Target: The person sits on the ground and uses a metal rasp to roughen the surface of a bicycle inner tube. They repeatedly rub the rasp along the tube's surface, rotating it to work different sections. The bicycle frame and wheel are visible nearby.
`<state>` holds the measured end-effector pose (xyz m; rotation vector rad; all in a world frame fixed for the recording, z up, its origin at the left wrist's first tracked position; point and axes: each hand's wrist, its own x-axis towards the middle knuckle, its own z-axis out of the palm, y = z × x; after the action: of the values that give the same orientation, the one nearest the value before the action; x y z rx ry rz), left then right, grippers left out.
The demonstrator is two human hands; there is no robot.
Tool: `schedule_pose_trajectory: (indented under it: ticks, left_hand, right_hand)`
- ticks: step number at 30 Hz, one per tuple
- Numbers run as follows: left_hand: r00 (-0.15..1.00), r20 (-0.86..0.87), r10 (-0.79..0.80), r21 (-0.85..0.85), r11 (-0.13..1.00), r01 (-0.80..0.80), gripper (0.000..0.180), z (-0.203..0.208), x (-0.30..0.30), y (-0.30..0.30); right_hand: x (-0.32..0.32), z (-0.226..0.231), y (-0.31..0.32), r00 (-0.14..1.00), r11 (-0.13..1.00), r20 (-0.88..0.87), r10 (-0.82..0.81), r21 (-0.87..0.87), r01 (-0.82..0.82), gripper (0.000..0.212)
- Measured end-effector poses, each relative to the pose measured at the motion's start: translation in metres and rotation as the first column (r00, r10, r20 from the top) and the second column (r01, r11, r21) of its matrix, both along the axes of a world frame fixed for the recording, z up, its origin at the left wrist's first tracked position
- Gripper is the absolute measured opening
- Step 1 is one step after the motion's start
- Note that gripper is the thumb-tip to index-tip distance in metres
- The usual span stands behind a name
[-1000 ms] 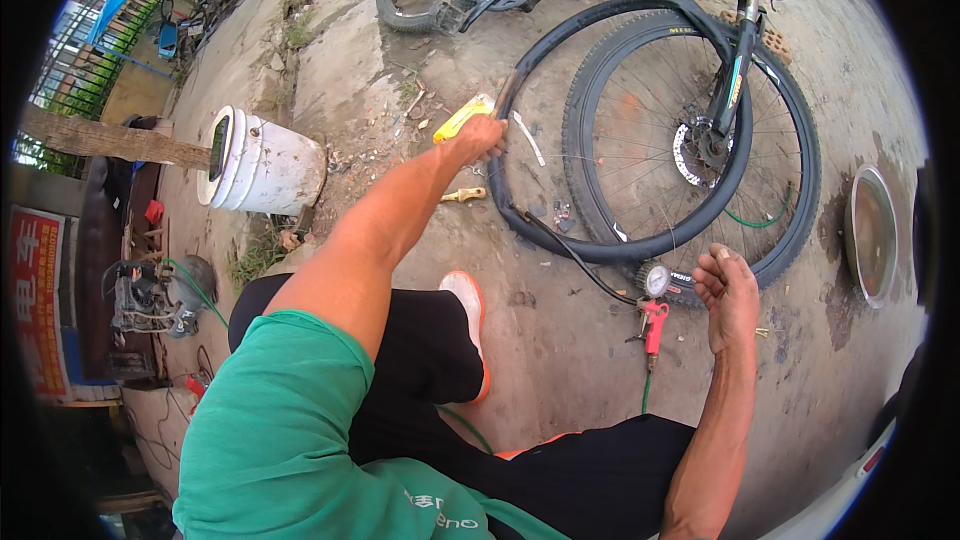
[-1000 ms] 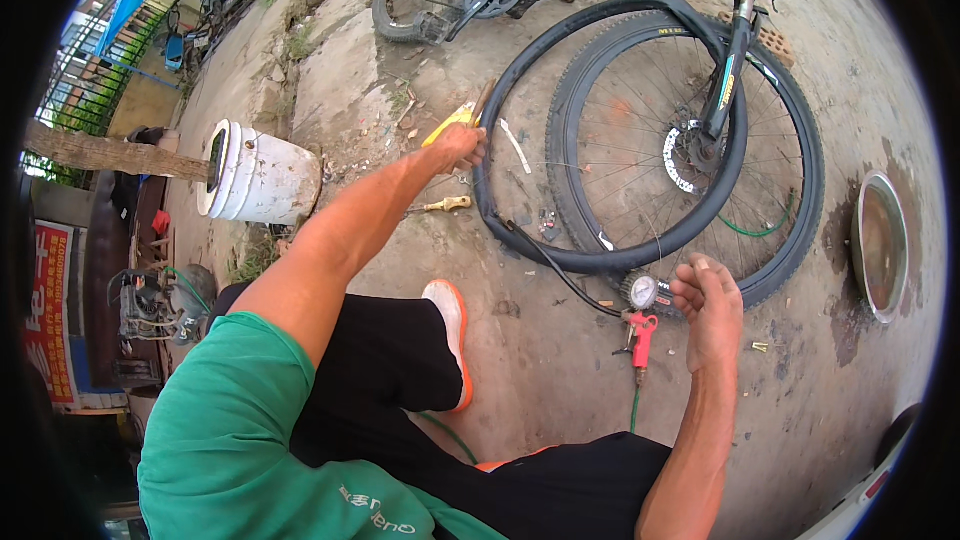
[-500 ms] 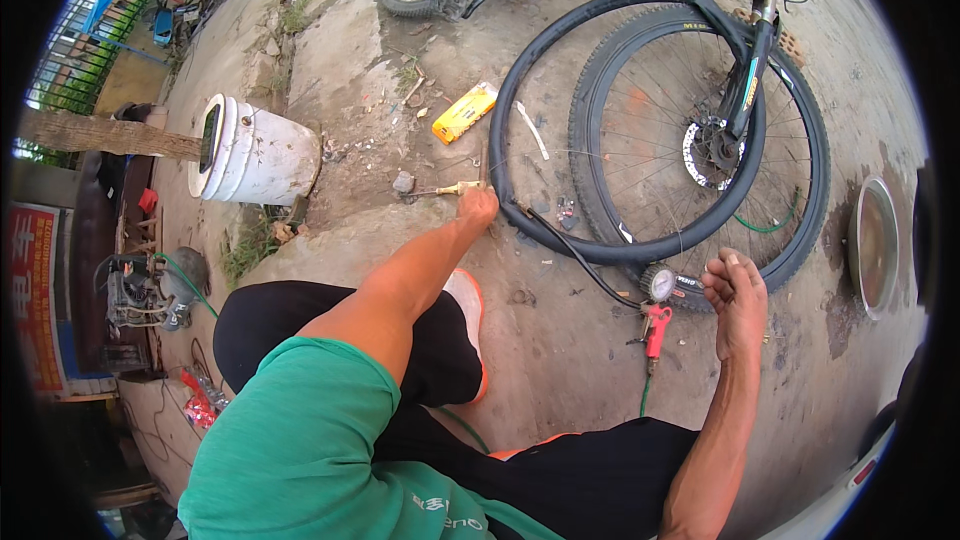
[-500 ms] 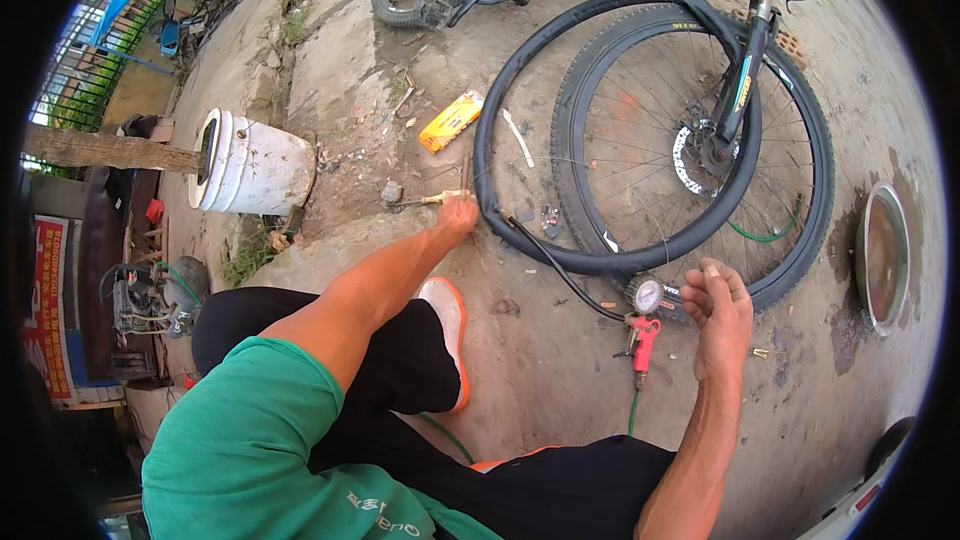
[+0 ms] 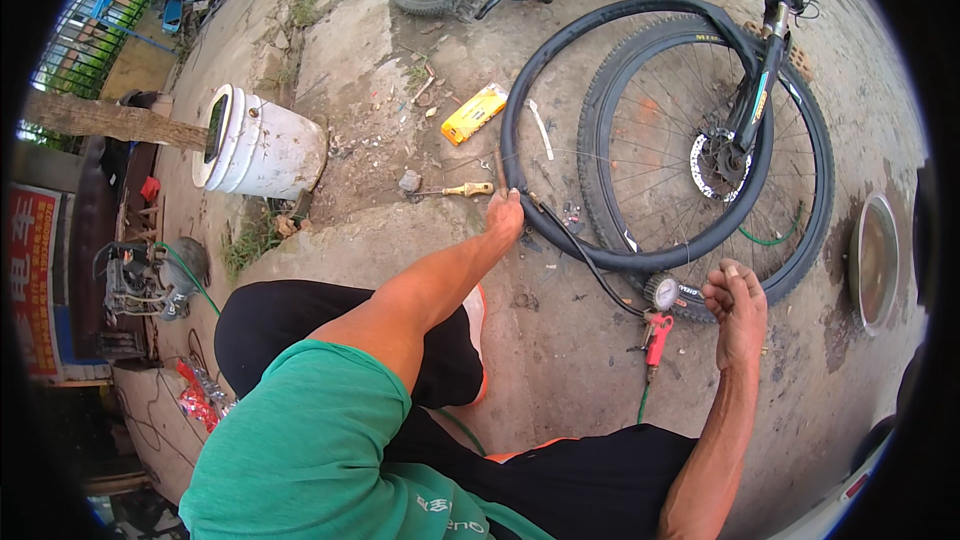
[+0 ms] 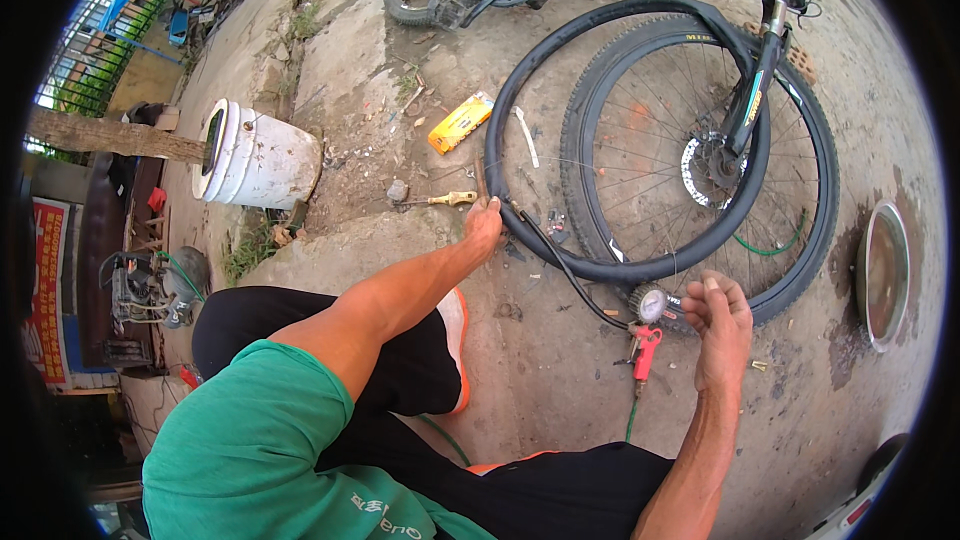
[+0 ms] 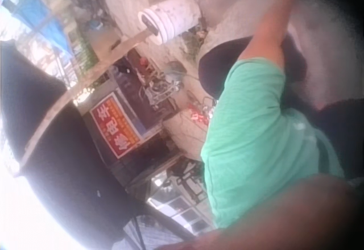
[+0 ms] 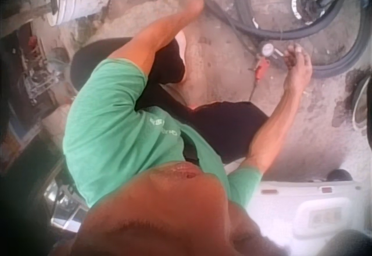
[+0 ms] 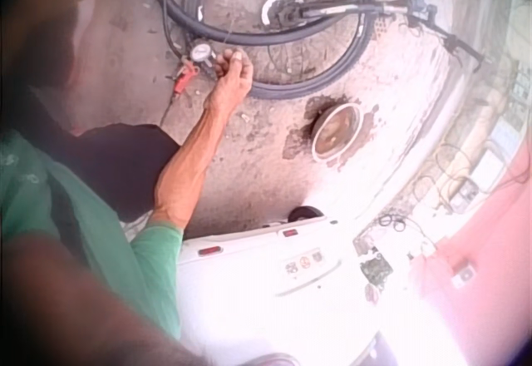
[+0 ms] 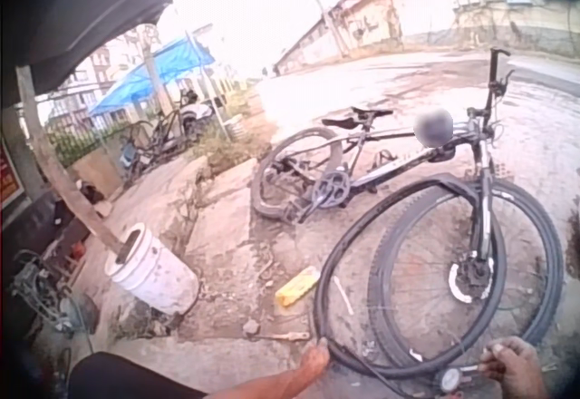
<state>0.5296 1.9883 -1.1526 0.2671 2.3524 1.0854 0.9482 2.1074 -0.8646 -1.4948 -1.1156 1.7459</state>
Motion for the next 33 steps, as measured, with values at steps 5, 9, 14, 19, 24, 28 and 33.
schedule_pose_trajectory:
  ticks: [5, 9, 14, 19, 24, 28, 33]
  left_hand:
    - [0.976, 0.209, 0.067, 0.206, 0.972, -0.111, 0.029, 0.05, 0.023, 0.032]
    - [0.984, 0.173, 0.052, 0.24, 0.966, -0.093, 0.028, 0.071, 0.014, 0.041]
    - [0.972, 0.236, 0.004, 0.342, 0.936, -0.087, 0.03, 0.108, 0.033, 0.061]
    - [0.995, 0.098, -0.028, 0.328, 0.945, -0.006, 0.032, 0.142, 0.042, 0.08]
    - [0.995, -0.047, -0.086, 0.385, 0.918, 0.098, 0.044, 0.143, 0.043, 0.101]
    - [0.99, 0.016, -0.139, 0.391, 0.912, 0.122, 0.045, 0.2, 0.077, 0.109]
    - [0.973, 0.015, -0.229, 0.512, 0.838, 0.189, 0.033, 0.193, 0.082, 0.118]
  right_hand:
    - [0.003, 0.005, -0.001, 1.0, 1.0, 0.018, -0.014, 0.005, 0.014, 0.037]
    - [0.008, 0.006, 0.001, 1.0, 1.0, -0.003, 0.001, 0.026, -0.001, 0.034]
    - [0.032, 0.009, 0.017, 0.996, 0.994, 0.021, -0.088, 0.067, 0.087, 0.032]
    - [0.043, -0.031, 0.031, 0.98, 0.996, 0.176, -0.093, 0.016, 0.092, 0.039]
    - [0.04, -0.06, 0.029, 0.965, 0.996, 0.263, 0.007, -0.086, 0.016, 0.043]
    - [0.033, -0.04, 0.032, 0.973, 1.0, 0.232, -0.017, -0.02, 0.022, 0.042]
    - [0.04, -0.025, 0.036, 0.983, 0.996, 0.16, -0.088, -0.005, 0.09, 0.043]
